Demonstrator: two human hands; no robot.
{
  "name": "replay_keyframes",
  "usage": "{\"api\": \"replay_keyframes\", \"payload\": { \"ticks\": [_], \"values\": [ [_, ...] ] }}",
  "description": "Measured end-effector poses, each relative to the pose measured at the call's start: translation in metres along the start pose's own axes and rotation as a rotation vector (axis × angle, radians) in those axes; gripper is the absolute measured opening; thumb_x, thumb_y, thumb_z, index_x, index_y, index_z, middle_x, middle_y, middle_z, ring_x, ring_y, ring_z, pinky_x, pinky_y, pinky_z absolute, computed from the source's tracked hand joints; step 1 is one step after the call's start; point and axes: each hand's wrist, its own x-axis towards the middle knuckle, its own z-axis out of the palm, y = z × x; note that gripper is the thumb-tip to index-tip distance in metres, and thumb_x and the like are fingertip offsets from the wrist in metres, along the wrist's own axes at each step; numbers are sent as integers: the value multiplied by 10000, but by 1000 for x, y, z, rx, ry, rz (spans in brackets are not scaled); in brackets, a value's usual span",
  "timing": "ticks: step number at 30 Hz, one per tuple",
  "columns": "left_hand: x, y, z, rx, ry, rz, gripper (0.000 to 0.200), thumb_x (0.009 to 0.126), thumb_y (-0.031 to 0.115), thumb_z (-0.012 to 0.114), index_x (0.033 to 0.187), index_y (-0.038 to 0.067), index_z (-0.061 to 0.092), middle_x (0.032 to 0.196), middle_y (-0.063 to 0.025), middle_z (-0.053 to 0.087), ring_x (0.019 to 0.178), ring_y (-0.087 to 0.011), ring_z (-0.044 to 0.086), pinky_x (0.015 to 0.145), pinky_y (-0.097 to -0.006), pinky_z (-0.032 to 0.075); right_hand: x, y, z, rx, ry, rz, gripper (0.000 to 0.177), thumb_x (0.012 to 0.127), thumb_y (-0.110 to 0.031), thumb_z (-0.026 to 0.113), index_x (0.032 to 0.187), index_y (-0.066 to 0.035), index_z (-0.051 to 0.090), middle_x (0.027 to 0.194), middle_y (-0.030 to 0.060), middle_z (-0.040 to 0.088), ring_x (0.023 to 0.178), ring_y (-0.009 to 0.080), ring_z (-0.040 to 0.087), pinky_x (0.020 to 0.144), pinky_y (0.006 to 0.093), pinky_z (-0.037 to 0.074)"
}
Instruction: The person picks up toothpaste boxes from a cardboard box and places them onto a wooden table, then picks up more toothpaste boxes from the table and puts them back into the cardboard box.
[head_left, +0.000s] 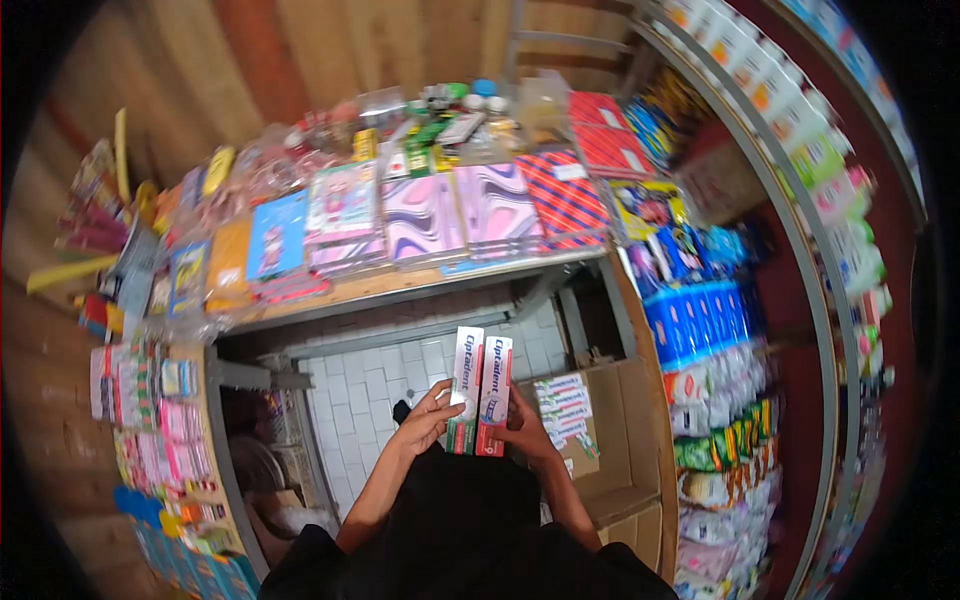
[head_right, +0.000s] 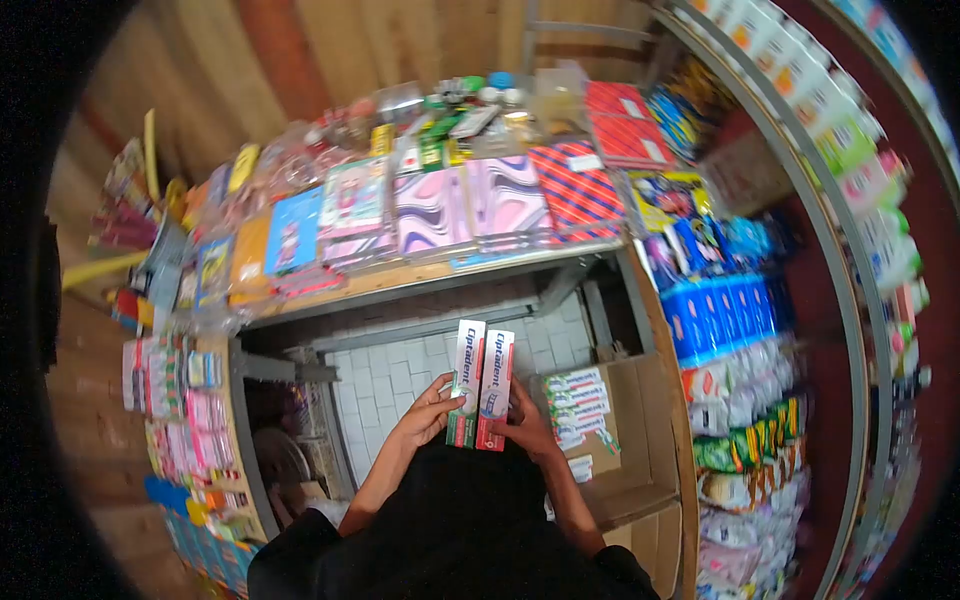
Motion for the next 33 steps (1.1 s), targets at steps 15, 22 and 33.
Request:
{"api": "replay_keyframes", "payload": {
  "ticks": [15, 22, 33],
  "values": [
    [-183, 70, -154, -245, 401, 488, 620, 907, 38, 669, 1431, 85, 339, 1252, -131, 545, 1188, -255, 560, 982, -385, 507, 121, 30, 237, -73, -606, 322, 1131, 679, 185, 739, 1556, -126, 96, 1379, 150, 481, 1222, 226, 550, 965, 359, 507],
    [-256, 62, -199, -403, 578, 721, 606, 901, 44, 682, 1419, 87, 372, 1297, -130, 555, 1216, -247, 545, 1002, -401, 485, 153, 53, 332, -133, -886, 476, 1135, 679, 186, 737, 1570, -105, 96, 1422, 114, 450, 1239, 203, 536, 990, 344, 493],
    [-300, 92, -257, -567, 779, 1029, 497, 934, 32, 632, 1374, 110, 416, 1271, -85, 582, 1171, -208, 577, 980, -388, 495, 238, 90, 459, -216, -1095, 610, 996, 680, 154, 768, 1504, -42, 246, 1342, 115, 525, 1224, 222, 549, 1006, 368, 487]
  ]
}}
